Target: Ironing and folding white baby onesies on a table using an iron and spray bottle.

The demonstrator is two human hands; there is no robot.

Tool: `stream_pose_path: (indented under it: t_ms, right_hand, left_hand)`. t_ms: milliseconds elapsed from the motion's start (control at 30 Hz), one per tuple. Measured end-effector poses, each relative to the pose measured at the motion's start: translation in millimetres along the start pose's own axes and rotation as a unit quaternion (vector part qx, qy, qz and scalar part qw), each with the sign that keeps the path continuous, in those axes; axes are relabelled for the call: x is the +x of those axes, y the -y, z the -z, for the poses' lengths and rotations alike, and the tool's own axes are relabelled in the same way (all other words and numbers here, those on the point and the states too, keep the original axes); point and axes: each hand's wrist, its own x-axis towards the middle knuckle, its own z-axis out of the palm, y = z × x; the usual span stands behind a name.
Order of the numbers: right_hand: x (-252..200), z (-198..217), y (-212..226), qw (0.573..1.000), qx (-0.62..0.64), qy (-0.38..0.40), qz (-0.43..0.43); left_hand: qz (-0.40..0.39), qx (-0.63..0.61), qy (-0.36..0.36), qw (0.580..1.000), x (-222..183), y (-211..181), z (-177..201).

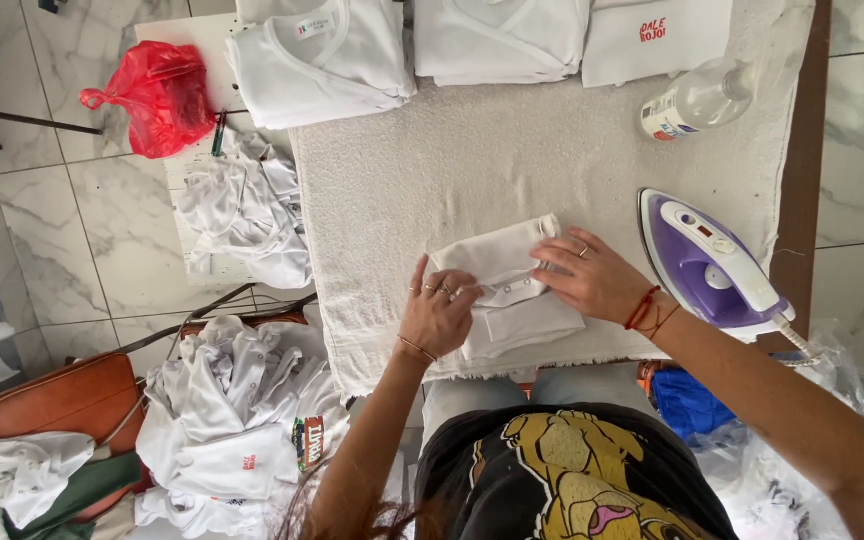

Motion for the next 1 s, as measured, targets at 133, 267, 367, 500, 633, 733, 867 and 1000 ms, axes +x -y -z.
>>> stream_pose_path:
  t_ms: [133,267,367,500,633,733,867,1000]
  right_hand:
    - [-10,-16,1,0.999,-0.031,0.016,-0.019]
    - [-11,-10,8,0.999,-0.033,-0.001,-0.041]
    - [-17,-12,13,0.998,-0.026,0.019,-0.049]
    - [-11,-4,22,0.996,0.000,0.034,-0.083]
    - [-16,-15,10,0.993,-0.004,0.029,-0.118]
    - [2,-14,-1,0.984,-0.004,-0.009,-0.177]
    - [15,-18,-10,0.964,0.055,-0.003,-0.259]
    - [22,-16,-15,0.960,0.100,0.041,-0.260]
  left_hand:
    - [-0.022,0.035,-0.009,0.999,-10,3,-16]
    - [-0.043,0.102,-0.054,0.992,-14,7,-4]
    - [-0.052,0.118,-0.055,0.990,-20,12,-7]
    - [-0.036,0.080,-0.017,0.996,-21,11,-4]
    - [0.044,0.071,-0.032,0.996,-14,14,-9]
    - [0.249,0.064,-0.049,0.965,3,20,-6]
    - [0.299,0.050,0.038,0.952,5,31,-19]
    - [0.238,0.050,0.028,0.970,1,48,-28]
